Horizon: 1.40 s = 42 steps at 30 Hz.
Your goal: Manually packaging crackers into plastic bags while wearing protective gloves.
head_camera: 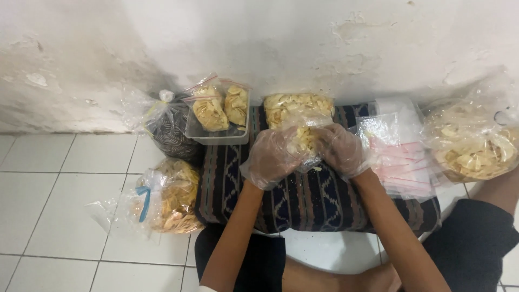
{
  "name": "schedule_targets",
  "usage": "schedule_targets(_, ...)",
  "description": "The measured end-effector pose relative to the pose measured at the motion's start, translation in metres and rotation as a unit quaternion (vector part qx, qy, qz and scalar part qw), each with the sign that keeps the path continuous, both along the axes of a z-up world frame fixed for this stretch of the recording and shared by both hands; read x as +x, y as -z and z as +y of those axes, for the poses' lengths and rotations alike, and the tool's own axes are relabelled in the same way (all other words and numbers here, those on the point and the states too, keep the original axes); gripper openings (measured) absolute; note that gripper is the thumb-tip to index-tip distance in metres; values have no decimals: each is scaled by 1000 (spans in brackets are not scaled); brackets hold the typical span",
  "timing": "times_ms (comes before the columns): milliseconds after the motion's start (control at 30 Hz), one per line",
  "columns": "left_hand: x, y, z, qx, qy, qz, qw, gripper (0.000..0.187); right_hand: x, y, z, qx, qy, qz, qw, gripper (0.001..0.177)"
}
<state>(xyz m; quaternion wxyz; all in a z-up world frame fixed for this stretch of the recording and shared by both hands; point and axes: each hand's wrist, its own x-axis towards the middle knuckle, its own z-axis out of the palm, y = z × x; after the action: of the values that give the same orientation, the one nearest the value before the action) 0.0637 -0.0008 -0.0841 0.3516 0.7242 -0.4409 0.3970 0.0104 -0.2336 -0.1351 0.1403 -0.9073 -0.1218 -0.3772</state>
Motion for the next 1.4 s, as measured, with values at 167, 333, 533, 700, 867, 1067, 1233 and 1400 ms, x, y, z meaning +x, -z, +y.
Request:
schedule_targets(167, 1, 2, -6, 8, 4, -5, 1000, 68, 0, -6, 9, -49, 32, -47, 997, 8)
schedule_targets(333, -6, -1, -4, 12, -5, -3, 1000, 72, -5, -23, 10, -39, 21, -44, 998, 12)
schedule_targets(533, -7, -1, 0, 28, -18, -12, 999, 76, 1, -15, 6, -70, 8, -129, 989, 7)
schedule_targets(700, 0, 6, -5, 4, -32, -23, 999, 70, 3, -1, 0, -9, 23, -136, 990, 11)
schedule_targets(867, -2, 1, -4, 14, -27, -53, 998, 57, 2, 5, 8, 77, -13, -181, 980, 14)
schedule_targets(1067, -4, -10, -6, -18, 28, -46, 998, 54, -1, 7, 5, -54, -53, -191, 979, 21)
schedule_targets(1233, -8, -22, -7, -11, 26, -70, 997, 47, -14, -19, 24, -82, -83, -203, 972, 22)
schedule_targets(1400, -5, -9, -9, -34, 33, -94, 994, 47, -23, -36, 35, -101, -104, -194, 970, 21)
